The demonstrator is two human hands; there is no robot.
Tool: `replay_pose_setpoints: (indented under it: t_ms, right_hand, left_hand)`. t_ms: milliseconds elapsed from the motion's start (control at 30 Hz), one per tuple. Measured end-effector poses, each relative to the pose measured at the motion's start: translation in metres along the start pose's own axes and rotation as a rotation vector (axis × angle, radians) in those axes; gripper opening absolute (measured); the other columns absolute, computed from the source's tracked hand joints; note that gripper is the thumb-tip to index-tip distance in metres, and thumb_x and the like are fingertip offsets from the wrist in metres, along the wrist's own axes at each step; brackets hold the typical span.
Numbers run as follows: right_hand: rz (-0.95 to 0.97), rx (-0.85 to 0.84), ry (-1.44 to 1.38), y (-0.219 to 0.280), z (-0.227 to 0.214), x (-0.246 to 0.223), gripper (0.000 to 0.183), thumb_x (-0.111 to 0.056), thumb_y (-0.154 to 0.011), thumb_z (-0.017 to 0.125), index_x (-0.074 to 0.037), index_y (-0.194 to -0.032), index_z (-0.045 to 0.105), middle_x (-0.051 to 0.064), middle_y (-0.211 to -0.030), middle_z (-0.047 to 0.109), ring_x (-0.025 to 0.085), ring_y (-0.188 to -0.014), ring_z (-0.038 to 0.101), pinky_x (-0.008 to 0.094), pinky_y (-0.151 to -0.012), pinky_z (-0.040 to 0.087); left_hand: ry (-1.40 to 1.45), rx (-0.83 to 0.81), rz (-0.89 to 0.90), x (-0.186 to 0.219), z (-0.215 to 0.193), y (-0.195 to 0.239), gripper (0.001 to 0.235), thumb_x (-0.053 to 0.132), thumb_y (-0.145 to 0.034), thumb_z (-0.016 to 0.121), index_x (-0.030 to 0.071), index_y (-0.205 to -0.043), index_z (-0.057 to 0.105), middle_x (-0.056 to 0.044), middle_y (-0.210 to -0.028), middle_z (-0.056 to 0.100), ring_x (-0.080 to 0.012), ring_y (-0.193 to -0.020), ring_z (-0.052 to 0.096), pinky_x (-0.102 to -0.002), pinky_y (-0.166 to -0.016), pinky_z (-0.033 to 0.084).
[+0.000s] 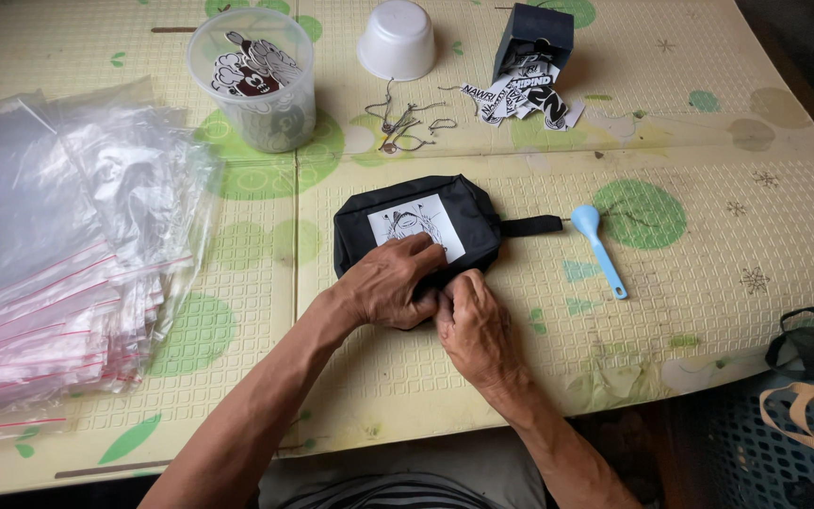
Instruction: The person uses a blue plastic tool to rub a white sticker on a black shoulder bag, then attaches several small metal charms and a rectangular tag to the bag's strap. The person works at a table with plastic bags, a container of charms, and a box of tags nearby.
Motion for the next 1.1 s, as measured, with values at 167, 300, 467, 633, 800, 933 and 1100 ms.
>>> replay_pose_setpoints:
  t_ms: [167, 300, 467, 633, 800, 933, 1100]
  right_hand:
    - [0.009, -0.012, 0.018, -0.003, -0.002, 0.003, 0.011, -0.013, -0.09, 0.064, -0.012, -0.088, 0.053, 0.004, -0.084, 0.049, 0.029, -0.078, 0.065, 0.038, -0.066, 0.055]
    - [0.058, 0.081, -0.002, -0.005, -0.014, 0.021, 0.012, -0.011, -0.091, 0.066, -0.008, -0.088, 0.055, 0.007, -0.083, 0.052, 0.03, -0.071, 0.066, 0.038, -0.057, 0.056]
    - [0.149, 0.107, -0.247, -0.009, -0.03, 0.037, 0.013, -0.014, -0.089, 0.074, -0.009, -0.085, 0.062, 0.005, -0.081, 0.061, 0.023, -0.068, 0.07, 0.03, -0.052, 0.056]
    - [0.309, 0.174, -0.404, -0.007, -0.037, 0.067, 0.01, -0.007, -0.087, 0.077, -0.004, -0.088, 0.067, 0.009, -0.08, 0.066, 0.021, -0.065, 0.071, 0.026, -0.049, 0.056]
    - [0.215, 0.213, -0.261, -0.018, -0.044, 0.058, 0.034, -0.015, -0.076, 0.089, -0.007, -0.095, 0.062, 0.012, -0.093, 0.062, 0.031, -0.078, 0.07, 0.037, -0.068, 0.059]
    - [0.151, 0.226, -0.208, -0.031, -0.052, 0.054, 0.056, -0.022, -0.071, 0.093, -0.007, -0.113, 0.058, 0.011, -0.117, 0.051, 0.035, -0.113, 0.06, 0.046, -0.1, 0.05]
    - [0.08, 0.116, -0.365, -0.048, -0.039, 0.057, 0.071, -0.034, -0.076, 0.09, -0.008, -0.133, 0.056, 0.015, -0.131, 0.056, 0.037, -0.124, 0.058, 0.049, -0.107, 0.045]
  left_hand:
    - [-0.187, 0.094, 0.114, 0.005, -0.001, 0.016, 0.024, 0.033, -0.078, 0.062, 0.018, -0.097, 0.058, -0.005, -0.096, 0.057, -0.0325, -0.09, 0.069, -0.045, -0.074, 0.059]
    - [-0.317, 0.143, 0.24, 0.021, -0.002, 0.028, 0.013, 0.024, -0.085, 0.056, 0.011, -0.088, 0.056, -0.007, -0.079, 0.056, -0.0299, -0.076, 0.068, -0.04, -0.066, 0.058]
    - [-0.228, 0.162, 0.183, 0.021, -0.015, 0.032, 0.015, 0.021, -0.081, 0.062, 0.01, -0.091, 0.057, -0.007, -0.08, 0.057, -0.0314, -0.078, 0.069, -0.04, -0.065, 0.059]
    - [-0.238, 0.188, 0.119, 0.022, -0.017, 0.033, 0.02, 0.021, -0.076, 0.065, 0.012, -0.093, 0.06, -0.007, -0.079, 0.06, -0.0307, -0.08, 0.071, -0.041, -0.066, 0.059]
    - [-0.296, 0.192, 0.04, 0.038, -0.021, 0.02, 0.033, 0.029, -0.078, 0.073, 0.011, -0.105, 0.064, -0.01, -0.102, 0.065, -0.033, -0.103, 0.069, -0.046, -0.079, 0.059]
    - [-0.305, 0.202, 0.026, 0.021, -0.001, 0.016, 0.022, 0.027, -0.081, 0.07, 0.011, -0.095, 0.062, -0.007, -0.093, 0.064, -0.0317, -0.094, 0.071, -0.044, -0.076, 0.058]
    - [-0.28, 0.306, 0.08, 0.022, -0.009, 0.012, 0.013, 0.02, -0.088, 0.063, 0.01, -0.091, 0.055, -0.009, -0.081, 0.06, -0.0333, -0.075, 0.071, -0.042, -0.065, 0.059]
Point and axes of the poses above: each hand's wrist, its own y-axis away from the middle knuckle, its own z-axis out of the palm, x = y × z, the point moved 8 cm from there along -y, towards the middle knuckle
